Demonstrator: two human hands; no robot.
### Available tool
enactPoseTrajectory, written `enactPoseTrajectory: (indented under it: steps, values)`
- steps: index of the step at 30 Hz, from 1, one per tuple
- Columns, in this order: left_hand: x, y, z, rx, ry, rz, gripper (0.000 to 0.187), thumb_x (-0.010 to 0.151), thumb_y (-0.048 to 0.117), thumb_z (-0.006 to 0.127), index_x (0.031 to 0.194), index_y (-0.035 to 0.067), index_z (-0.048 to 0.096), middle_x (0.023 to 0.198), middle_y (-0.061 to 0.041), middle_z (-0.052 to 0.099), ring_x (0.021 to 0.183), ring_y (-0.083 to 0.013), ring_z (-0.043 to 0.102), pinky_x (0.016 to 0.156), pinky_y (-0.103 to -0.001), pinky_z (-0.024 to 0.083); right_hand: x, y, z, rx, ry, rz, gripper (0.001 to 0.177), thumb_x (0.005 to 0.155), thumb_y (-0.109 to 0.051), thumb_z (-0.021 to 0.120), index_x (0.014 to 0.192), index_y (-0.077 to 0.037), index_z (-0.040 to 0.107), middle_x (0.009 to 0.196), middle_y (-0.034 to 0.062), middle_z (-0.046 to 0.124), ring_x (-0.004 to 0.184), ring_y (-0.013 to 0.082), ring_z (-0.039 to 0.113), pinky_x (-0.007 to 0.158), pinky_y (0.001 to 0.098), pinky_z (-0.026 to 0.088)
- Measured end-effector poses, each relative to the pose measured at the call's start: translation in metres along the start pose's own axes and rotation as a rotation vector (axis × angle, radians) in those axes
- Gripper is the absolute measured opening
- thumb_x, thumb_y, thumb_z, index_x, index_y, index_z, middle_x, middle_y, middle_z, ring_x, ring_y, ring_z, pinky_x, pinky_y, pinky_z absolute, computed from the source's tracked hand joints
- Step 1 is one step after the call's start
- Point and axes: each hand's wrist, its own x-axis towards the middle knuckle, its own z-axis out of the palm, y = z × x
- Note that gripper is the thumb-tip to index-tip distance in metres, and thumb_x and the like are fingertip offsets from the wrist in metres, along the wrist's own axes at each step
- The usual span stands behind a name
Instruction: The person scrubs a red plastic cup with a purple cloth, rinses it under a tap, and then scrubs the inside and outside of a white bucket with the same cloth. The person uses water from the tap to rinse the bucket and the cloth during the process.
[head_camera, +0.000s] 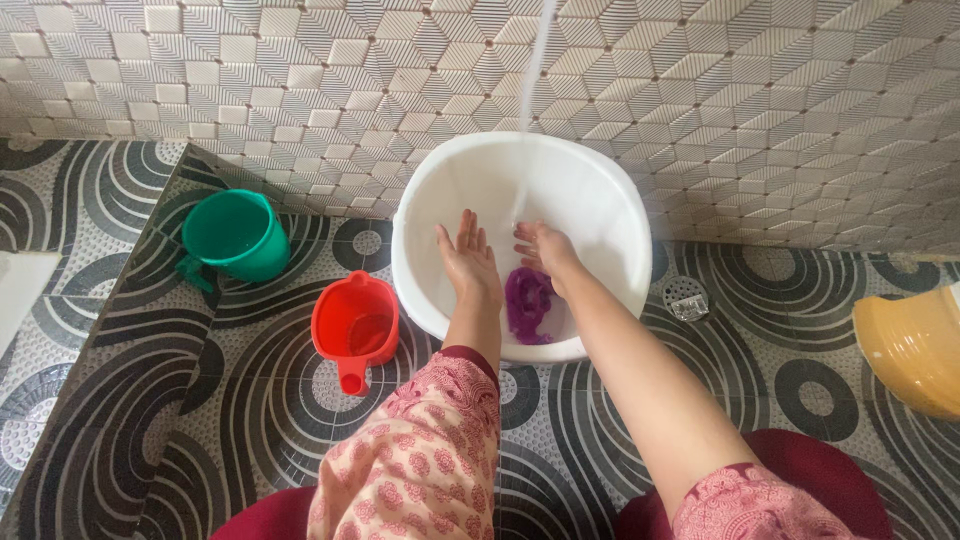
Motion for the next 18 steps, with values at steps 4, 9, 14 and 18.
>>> enactPoseTrajectory:
  steps: [4,9,14,18]
  values:
    - [-0.002,0.003,0.001,-0.021,0.003,0.015,0.082,0.098,0.066,0.022,0.153,0.010,0.045,0.166,-0.008,0.036,0.157,-0.0276,0.021,0.126,-0.044,0.004,0.006,0.006,-0.002,-0.046,0.012,0.029,0.055,0.108,-0.037,0.023,0.141,-0.010,0.056,0.146,0.0041,0.060,0.124,0.0204,0.062,0.102,0.0367,0.052]
    - [-0.001,0.002,-0.001,-0.029,0.006,0.001,0.081,0.098,0.066,0.022,0.152,0.009,0.047,0.165,-0.008,0.038,0.156,-0.0264,0.024,0.125,-0.044,0.004,0.005,0.006,0.000,-0.033,0.006,0.030,0.054,0.107,-0.036,0.024,0.142,-0.010,0.056,0.146,0.0042,0.060,0.126,0.0203,0.061,0.103,0.0366,0.050]
    - [0.000,0.000,-0.001,-0.039,-0.012,0.006,0.081,0.099,0.065,0.022,0.152,0.009,0.046,0.165,-0.008,0.038,0.156,-0.0264,0.025,0.126,-0.044,0.004,-0.002,0.002,0.001,-0.076,-0.002,0.019,0.057,0.106,-0.037,0.022,0.144,-0.009,0.053,0.147,0.0050,0.059,0.125,0.0205,0.062,0.103,0.0365,0.051]
    - [-0.002,0.000,0.001,-0.022,-0.009,0.014,0.081,0.099,0.065,0.022,0.152,0.009,0.045,0.165,-0.009,0.038,0.156,-0.0264,0.025,0.126,-0.045,0.004,-0.005,-0.002,0.003,-0.027,0.049,0.059,0.057,0.107,-0.039,0.027,0.141,-0.002,0.055,0.141,0.0123,0.064,0.119,0.0235,0.067,0.099,0.0391,0.054]
